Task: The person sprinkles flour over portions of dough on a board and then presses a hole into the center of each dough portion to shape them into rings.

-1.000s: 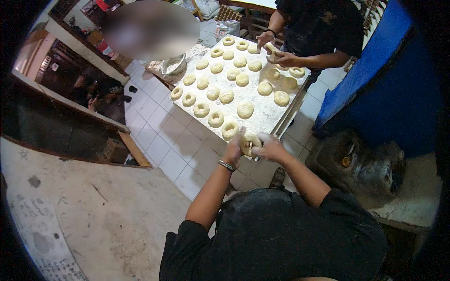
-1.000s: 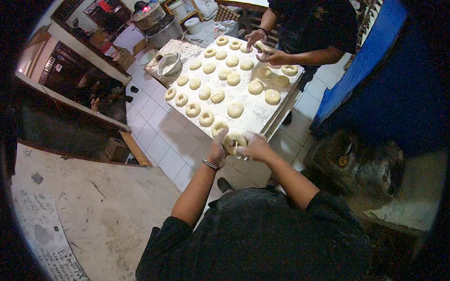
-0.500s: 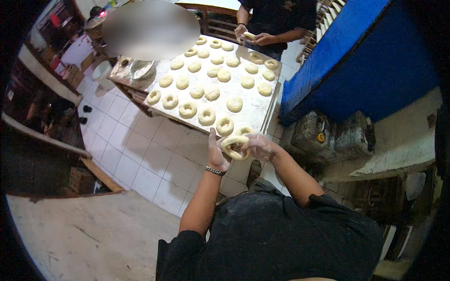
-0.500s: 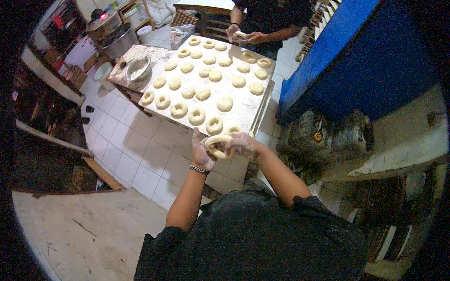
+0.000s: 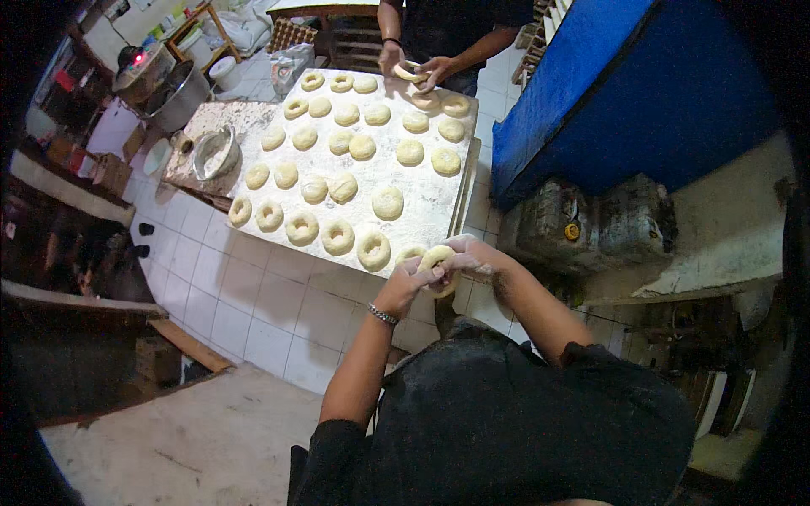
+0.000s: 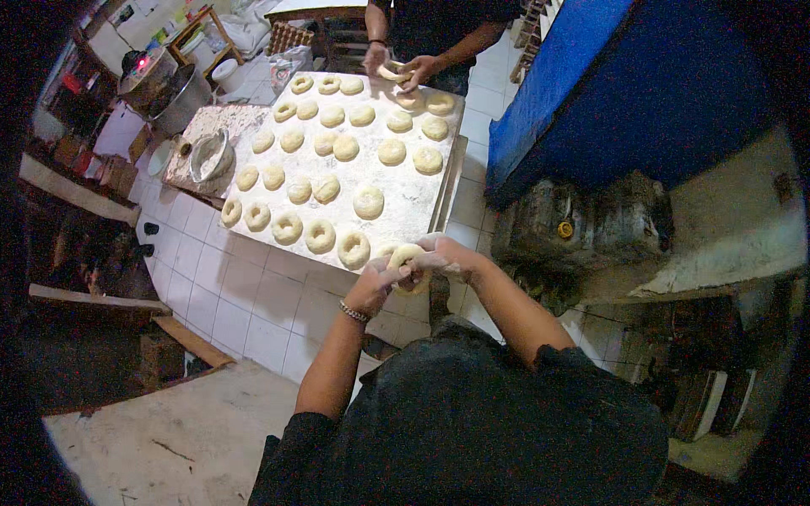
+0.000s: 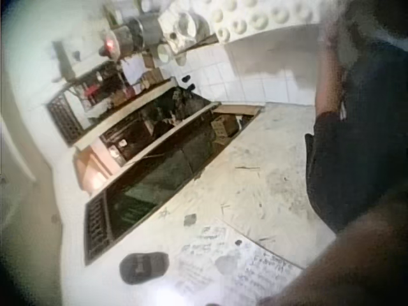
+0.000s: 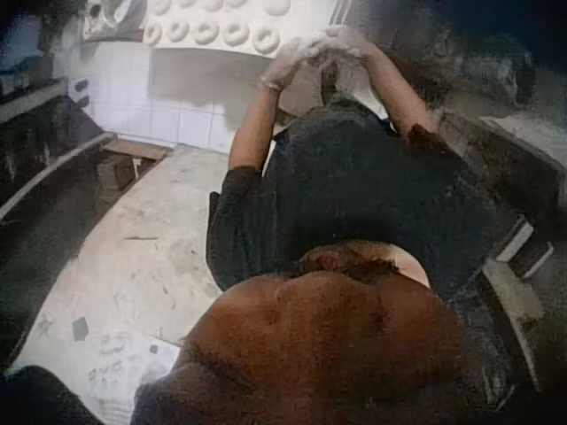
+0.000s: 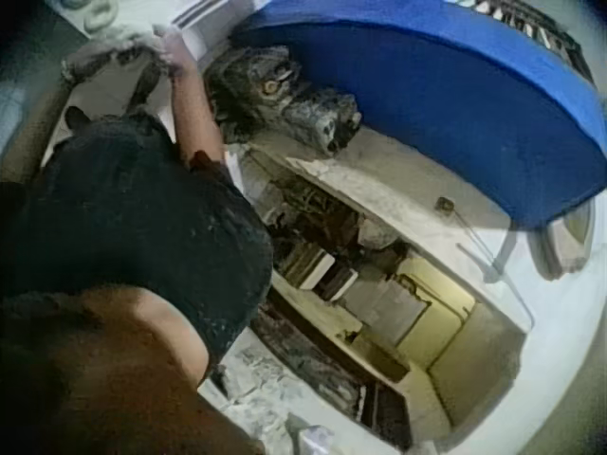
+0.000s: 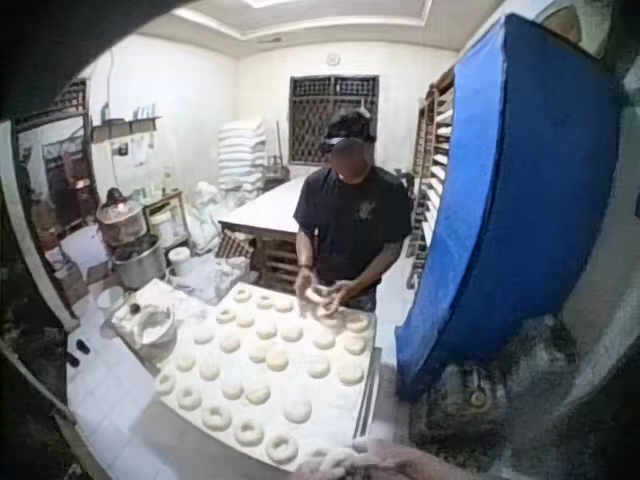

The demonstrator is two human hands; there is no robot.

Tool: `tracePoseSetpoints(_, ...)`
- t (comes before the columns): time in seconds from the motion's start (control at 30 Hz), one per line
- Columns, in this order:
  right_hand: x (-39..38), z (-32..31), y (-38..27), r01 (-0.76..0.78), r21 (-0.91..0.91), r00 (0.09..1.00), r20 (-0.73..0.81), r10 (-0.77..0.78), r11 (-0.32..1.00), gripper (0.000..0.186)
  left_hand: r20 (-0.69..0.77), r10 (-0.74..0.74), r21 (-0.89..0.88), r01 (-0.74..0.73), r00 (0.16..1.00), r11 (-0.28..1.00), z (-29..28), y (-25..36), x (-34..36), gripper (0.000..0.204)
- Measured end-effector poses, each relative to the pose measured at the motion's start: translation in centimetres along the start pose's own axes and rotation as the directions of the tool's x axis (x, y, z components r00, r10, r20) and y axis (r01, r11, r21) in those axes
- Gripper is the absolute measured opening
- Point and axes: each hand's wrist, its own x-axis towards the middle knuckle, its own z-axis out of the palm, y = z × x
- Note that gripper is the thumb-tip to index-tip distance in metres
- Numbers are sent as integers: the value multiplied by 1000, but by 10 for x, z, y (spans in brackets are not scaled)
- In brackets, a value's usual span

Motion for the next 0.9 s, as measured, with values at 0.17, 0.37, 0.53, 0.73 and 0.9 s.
tracePoseSetpoints(0.17, 39, -76, -42, -31, -426, 996, -85, -6, 904, 24, -292, 108, -167, -162, 950, 973, 6, 22, 66, 13)
tracePoseSetpoints(0.37, 124, -153, 6, -14, -589, 954, -250, -165, 808, 35, -624, 154, 490, 230, 767, 841, -3, 15, 130, 52)
tracePoseSetpoints(0.53, 109, -156, 7, -102, -379, 889, -449, -87, 920, 55, -733, 170, 443, 273, 659, 854, -7, 11, 92, 51)
tracePoseSetpoints(0.73, 134, -124, 2, -7, -836, 855, -290, -430, 549, 37, -250, 696, 961, 260, 673, 94, -52, 63, 127, 50)
tracePoseSetpoints(0.9, 126, -77, -26, -57, -765, 854, -371, -366, 642, 48, -264, 376, 924, 345, 888, -166, -75, 99, 134, 38)
